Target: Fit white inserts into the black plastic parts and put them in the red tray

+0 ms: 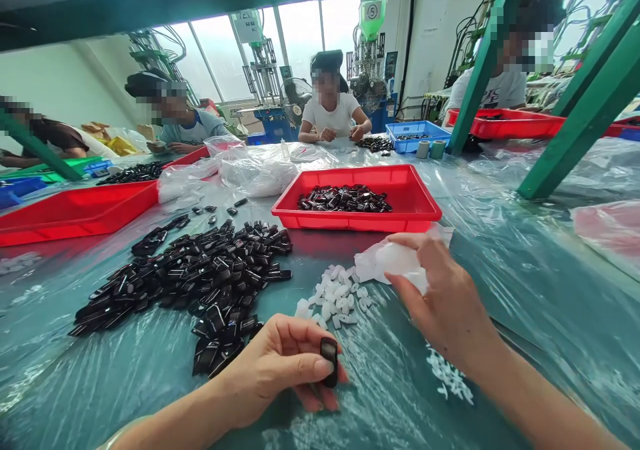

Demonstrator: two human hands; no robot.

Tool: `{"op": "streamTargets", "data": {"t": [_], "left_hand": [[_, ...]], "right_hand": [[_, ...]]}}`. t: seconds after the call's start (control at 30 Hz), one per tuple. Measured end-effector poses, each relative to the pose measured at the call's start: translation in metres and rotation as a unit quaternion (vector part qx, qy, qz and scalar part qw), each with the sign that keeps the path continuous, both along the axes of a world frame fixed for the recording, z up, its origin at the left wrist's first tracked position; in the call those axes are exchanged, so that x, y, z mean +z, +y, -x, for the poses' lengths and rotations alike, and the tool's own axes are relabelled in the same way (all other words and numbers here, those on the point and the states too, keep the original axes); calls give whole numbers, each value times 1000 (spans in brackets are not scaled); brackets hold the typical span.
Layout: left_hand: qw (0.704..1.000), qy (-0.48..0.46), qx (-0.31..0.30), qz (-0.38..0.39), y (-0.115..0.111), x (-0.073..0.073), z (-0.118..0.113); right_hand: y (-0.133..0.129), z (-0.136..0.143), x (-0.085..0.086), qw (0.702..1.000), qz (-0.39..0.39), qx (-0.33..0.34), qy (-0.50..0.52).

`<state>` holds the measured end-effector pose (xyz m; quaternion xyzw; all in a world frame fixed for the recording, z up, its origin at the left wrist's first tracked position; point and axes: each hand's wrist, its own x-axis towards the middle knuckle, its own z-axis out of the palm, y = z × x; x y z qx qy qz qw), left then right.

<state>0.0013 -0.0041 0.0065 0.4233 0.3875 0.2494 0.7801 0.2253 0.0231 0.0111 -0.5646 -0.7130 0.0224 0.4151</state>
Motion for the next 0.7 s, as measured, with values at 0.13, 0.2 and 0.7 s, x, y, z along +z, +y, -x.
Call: {"op": "streamTargets", "data": {"t": [0.13, 0.2, 0.7], "left_hand": [[1000, 2, -8, -4, 0, -1, 0], [1000, 12, -12, -7, 1, -2, -1], [998, 51, -43, -10, 2, -5, 0]], "right_hand": [[-11, 16, -1, 977, -87, 158, -115], [-13, 19, -4, 966, -99, 198, -134], [-28, 23, 4, 936, -162, 222, -219]]}}
